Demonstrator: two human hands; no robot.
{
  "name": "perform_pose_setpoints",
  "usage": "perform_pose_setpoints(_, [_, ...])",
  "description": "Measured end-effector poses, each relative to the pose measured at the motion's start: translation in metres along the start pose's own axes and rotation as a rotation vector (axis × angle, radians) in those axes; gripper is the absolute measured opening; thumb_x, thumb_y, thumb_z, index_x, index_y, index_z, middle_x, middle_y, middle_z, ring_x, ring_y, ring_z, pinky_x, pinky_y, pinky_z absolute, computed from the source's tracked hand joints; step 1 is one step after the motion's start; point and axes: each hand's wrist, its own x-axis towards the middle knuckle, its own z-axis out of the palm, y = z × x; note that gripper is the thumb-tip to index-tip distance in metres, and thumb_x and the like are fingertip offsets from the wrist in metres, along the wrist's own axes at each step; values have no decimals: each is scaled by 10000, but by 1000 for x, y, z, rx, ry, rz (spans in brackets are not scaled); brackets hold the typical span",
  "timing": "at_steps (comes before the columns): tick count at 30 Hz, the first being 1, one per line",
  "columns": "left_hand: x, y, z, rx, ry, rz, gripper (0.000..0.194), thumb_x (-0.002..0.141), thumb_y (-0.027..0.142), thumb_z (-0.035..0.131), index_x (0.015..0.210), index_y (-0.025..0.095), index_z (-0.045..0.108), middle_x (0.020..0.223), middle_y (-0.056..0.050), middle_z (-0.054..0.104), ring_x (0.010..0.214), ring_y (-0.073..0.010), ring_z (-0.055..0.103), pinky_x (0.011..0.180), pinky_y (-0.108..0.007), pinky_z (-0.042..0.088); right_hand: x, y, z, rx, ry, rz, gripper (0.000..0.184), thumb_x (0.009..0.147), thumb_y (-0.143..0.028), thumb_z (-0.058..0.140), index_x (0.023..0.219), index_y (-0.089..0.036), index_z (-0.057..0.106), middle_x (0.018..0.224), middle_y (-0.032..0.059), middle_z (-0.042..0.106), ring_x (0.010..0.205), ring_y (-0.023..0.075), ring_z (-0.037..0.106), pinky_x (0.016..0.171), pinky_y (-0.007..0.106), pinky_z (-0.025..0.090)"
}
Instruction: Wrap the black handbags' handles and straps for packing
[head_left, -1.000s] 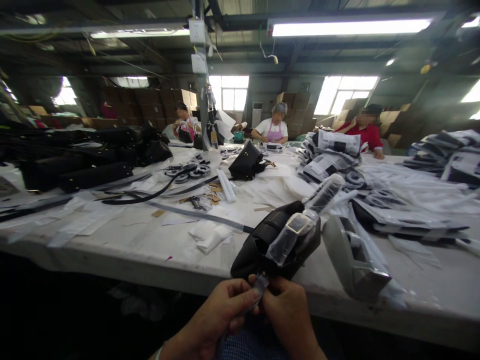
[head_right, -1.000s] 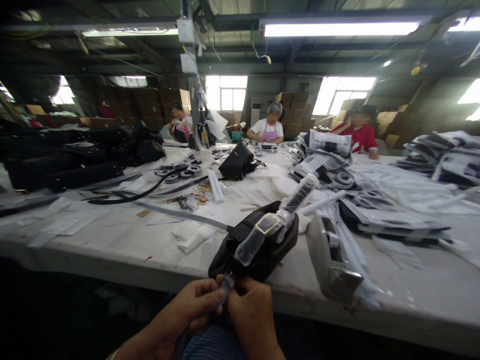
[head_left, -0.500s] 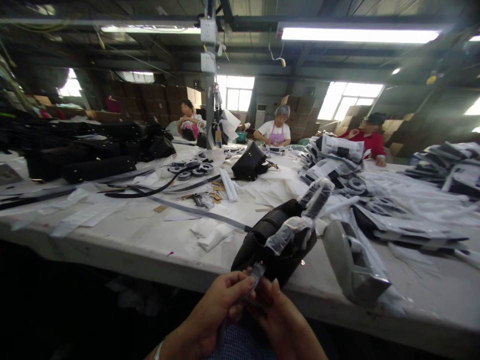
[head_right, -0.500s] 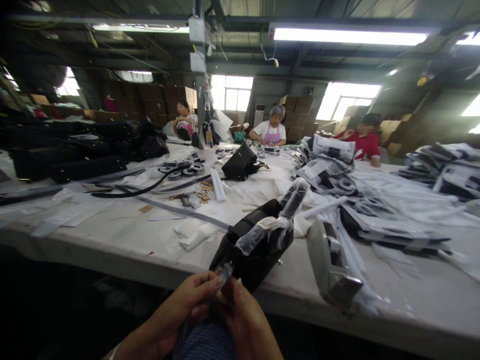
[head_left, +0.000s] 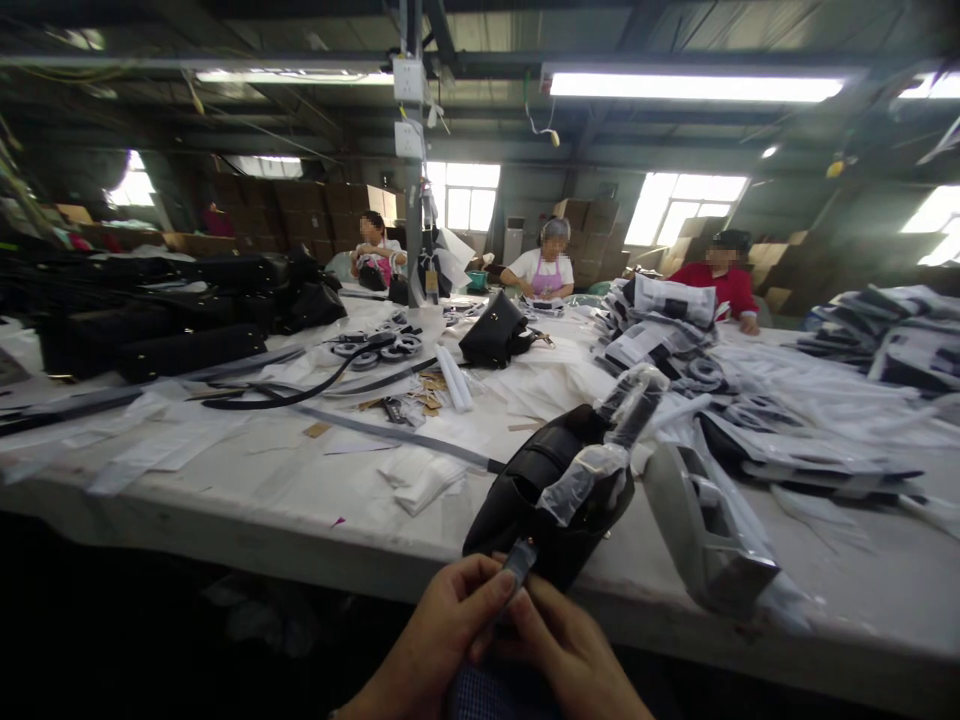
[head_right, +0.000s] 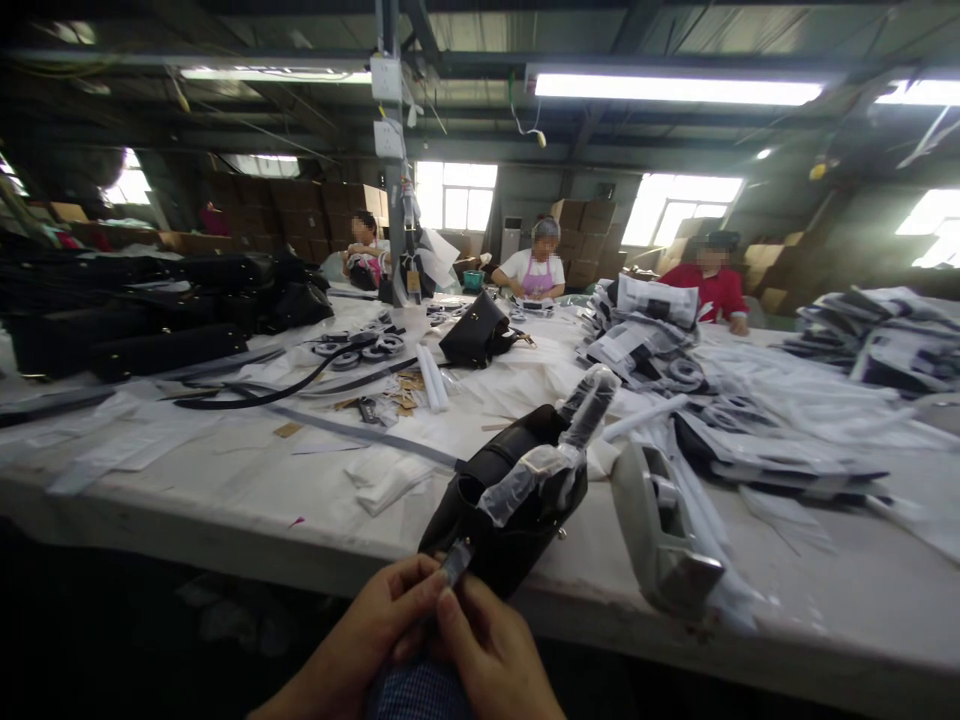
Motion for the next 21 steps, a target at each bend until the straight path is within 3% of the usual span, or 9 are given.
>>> perform_pose_setpoints(2, [2,-3,-1,63,31,22,449,764,560,707,821,123,620,681,11,603,381,-3,326,388,-179,183,-7,-8,-31,-293,159,-25,603,757,-704,618,976,-155,735,853,109,736,717,255,684,623,338,525])
perform_pose_setpoints(4, [5,-6,-1,109,61,50,464,764,578,695,825,123,625,737,-10,641,369,3,336,386,-180,179,-6,-27,-65,-498,398,-101,608,789,-732,535,960,-172,702,748,78,714,616,232,663,610,341,510])
perform_pose_setpoints(6, [7,-7,0,137,76,80,469,768,588,683,821,125,629,751,-13,647,368,5,347,389,-177,184,4,-53,-93,-751,685,-219,519,817,-689,529,963,-209,662,780,66,719,726,255,685,712,355,500])
perform_pose_setpoints(7, [8,-8,1,150,82,97,472,767,593,680,816,126,629,751,-12,647,366,5,349,390,-176,185,12,-66,-103,-844,760,-269,500,807,-682,543,964,-218,642,825,71,728,773,271,690,726,362,493])
perform_pose_setpoints(11, [8,-12,4,198,92,140,483,767,611,666,805,132,618,713,-6,631,366,-3,344,388,-175,193,50,-102,-119,-1015,658,-226,566,859,-667,446,1160,-210,594,927,89,742,914,314,679,807,410,471])
perform_pose_setpoints(15, [8,-18,7,294,96,200,481,804,622,609,809,142,617,637,21,568,382,-31,374,392,-176,243,72,-119,-109,-900,504,-116,744,846,-665,487,1406,-177,451,984,104,743,1021,330,651,904,439,427])
perform_pose_setpoints(18, [10,-23,9,417,85,275,451,861,586,547,774,151,629,628,14,551,406,-66,452,412,-193,307,74,-134,-99,-704,362,-34,667,800,-626,593,1355,-264,515,1129,81,712,993,307,658,881,435,436])
perform_pose_setpoints(21, [13,-22,13,564,77,410,396,903,499,519,754,160,659,693,-26,620,535,-125,569,510,-221,404,74,-157,-88,-530,313,1,422,754,-477,690,1118,-269,642,1092,38,715,996,260,645,877,399,438])
